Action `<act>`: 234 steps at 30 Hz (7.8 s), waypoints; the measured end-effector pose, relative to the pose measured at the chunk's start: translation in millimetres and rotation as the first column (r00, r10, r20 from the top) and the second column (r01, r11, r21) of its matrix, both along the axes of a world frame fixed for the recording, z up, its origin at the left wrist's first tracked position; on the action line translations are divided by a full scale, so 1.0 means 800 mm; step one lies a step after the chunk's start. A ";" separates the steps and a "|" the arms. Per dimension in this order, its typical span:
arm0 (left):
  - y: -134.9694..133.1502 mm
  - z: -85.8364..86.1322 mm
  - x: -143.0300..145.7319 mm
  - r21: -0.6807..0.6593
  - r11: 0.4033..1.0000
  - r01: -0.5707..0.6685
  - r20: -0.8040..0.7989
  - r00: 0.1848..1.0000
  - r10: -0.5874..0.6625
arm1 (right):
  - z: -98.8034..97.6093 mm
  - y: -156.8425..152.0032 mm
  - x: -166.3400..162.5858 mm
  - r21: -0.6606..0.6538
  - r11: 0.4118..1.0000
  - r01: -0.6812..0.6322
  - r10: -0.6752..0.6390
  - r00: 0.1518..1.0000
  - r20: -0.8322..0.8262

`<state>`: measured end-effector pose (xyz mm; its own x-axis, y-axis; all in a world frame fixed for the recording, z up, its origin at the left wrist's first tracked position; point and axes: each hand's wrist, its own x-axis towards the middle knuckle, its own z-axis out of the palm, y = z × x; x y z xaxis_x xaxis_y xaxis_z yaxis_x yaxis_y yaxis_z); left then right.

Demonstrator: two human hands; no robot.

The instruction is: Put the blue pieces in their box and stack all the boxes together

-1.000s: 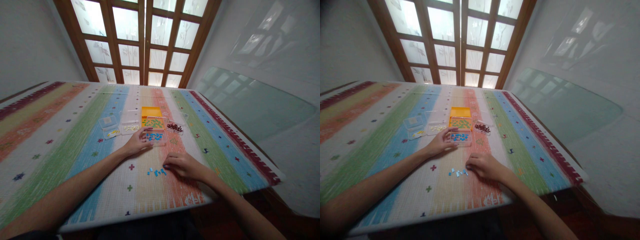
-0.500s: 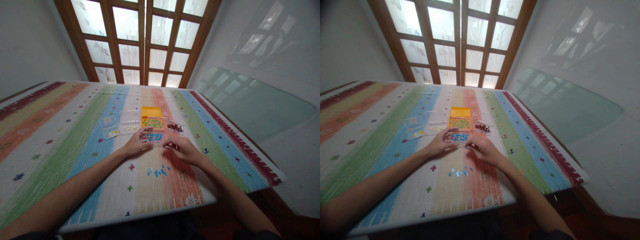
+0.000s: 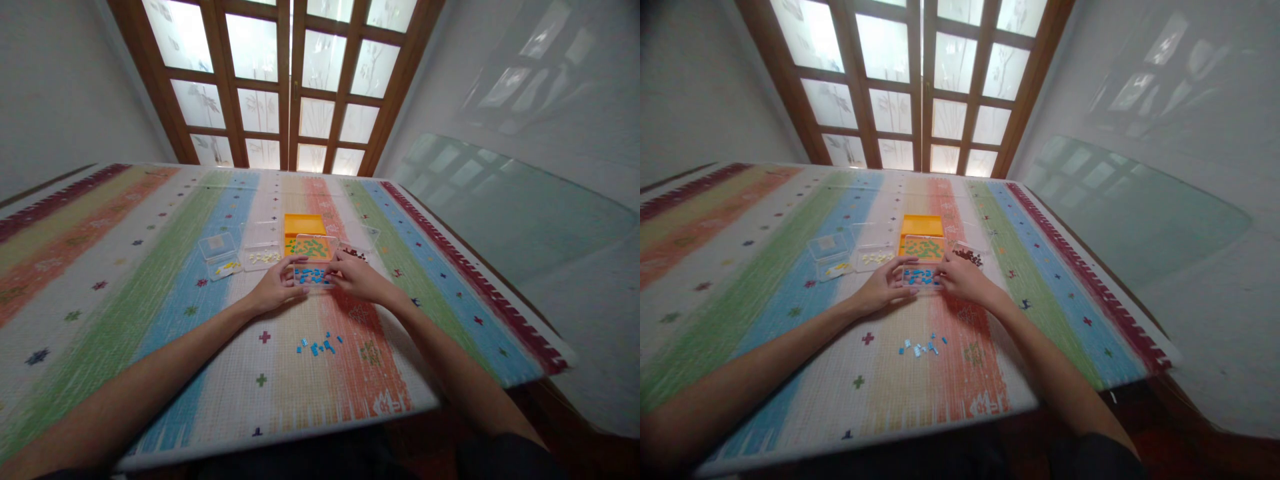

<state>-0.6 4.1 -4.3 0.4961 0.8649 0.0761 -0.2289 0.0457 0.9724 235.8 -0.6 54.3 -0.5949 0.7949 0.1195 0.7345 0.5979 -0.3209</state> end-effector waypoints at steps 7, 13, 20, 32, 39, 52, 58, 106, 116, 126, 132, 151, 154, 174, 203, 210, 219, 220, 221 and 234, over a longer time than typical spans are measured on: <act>0.001 -0.003 -0.001 0.050 0.998 0.027 0.006 1.000 -0.027 | 0.021 -0.021 0.009 0.042 0.998 -0.048 0.054 0.987 -0.150; 0.000 -0.002 -0.001 0.055 0.998 0.017 -0.010 1.000 -0.016 | 0.023 -0.059 0.002 -0.247 0.902 -0.354 0.340 0.935 -0.098; 0.000 0.000 -0.002 0.046 0.999 0.009 -0.033 0.999 -0.008 | 0.007 -0.082 -0.003 -0.306 0.879 -0.365 0.381 0.925 -0.008; 0.001 -0.002 -0.001 0.021 1.000 0.002 -0.021 1.000 -0.002 | 0.006 -0.091 -0.018 -0.350 0.890 -0.292 0.320 0.947 0.023; 0.001 -0.001 0.000 0.023 1.000 0.019 -0.001 1.000 -0.019 | 0.028 -0.052 -0.005 -0.129 0.967 -0.220 0.174 0.938 -0.300; -0.001 0.004 -0.002 0.001 1.000 0.014 -0.027 1.000 -0.014 | 0.013 0.007 -0.007 -0.174 0.975 0.136 -0.157 0.981 -0.115; -0.001 0.004 -0.002 0.006 1.000 0.018 -0.026 0.999 -0.018 | 0.016 0.018 -0.004 -0.299 0.925 0.233 -0.270 0.959 -0.090; -0.002 0.001 -0.001 0.030 1.000 0.008 -0.036 0.999 -0.007 | 0.009 -0.099 -0.004 -0.204 0.970 -0.135 0.152 0.986 0.073; -0.001 0.003 0.000 0.015 1.000 0.007 -0.023 1.000 -0.007 | 0.022 -0.023 0.003 0.026 1.000 0.005 -0.006 1.000 0.028; 0.000 0.002 -0.001 0.014 1.000 0.024 -0.018 1.000 -0.024 | 0.019 0.008 -0.006 -0.112 0.993 0.036 -0.026 0.996 0.087; 0.000 0.001 -0.001 0.001 1.000 0.017 -0.021 1.000 -0.017 | 0.023 0.014 -0.011 -0.115 0.992 0.051 -0.038 0.993 0.113; -0.001 0.004 -0.001 0.027 1.000 0.008 -0.053 0.999 -0.006 | 0.019 -0.073 0.000 -0.313 0.906 -0.284 0.295 0.955 -0.011; -0.001 0.003 -0.001 0.032 0.999 0.008 -0.051 0.999 -0.007 | 0.007 -0.080 0.000 -0.318 0.903 -0.287 0.307 0.952 0.012; 0.001 -0.002 0.000 0.030 0.999 0.013 -0.027 1.000 -0.012 | 0.019 -0.029 0.001 -0.023 0.991 -0.129 0.128 0.990 -0.066; 0.001 -0.003 0.000 0.049 0.998 0.041 -0.003 0.999 -0.041 | 0.031 -0.011 -0.009 -0.074 0.984 -0.163 0.158 0.985 -0.073; -0.001 0.001 -0.001 0.048 0.999 0.021 -0.055 0.998 -0.018 | 0.007 -0.069 0.006 -0.262 0.924 -0.279 0.260 0.960 -0.104; -0.002 0.004 -0.001 0.075 0.997 0.010 -0.066 0.998 -0.005 | -0.014 -0.096 0.007 -0.342 0.894 -0.291 0.277 0.957 -0.089; -0.002 0.004 -0.001 0.074 0.997 0.012 -0.066 0.998 -0.007 | -0.014 -0.097 0.007 -0.342 0.891 -0.299 0.286 0.954 -0.091; -0.002 0.004 -0.001 0.070 0.997 0.013 -0.065 0.998 -0.009 | -0.015 -0.098 0.007 -0.342 0.889 -0.304 0.291 0.952 -0.090; -0.001 0.002 -0.002 0.066 0.998 0.018 -0.058 0.998 -0.014 | -0.007 -0.099 0.003 -0.283 0.918 -0.279 0.303 0.952 0.044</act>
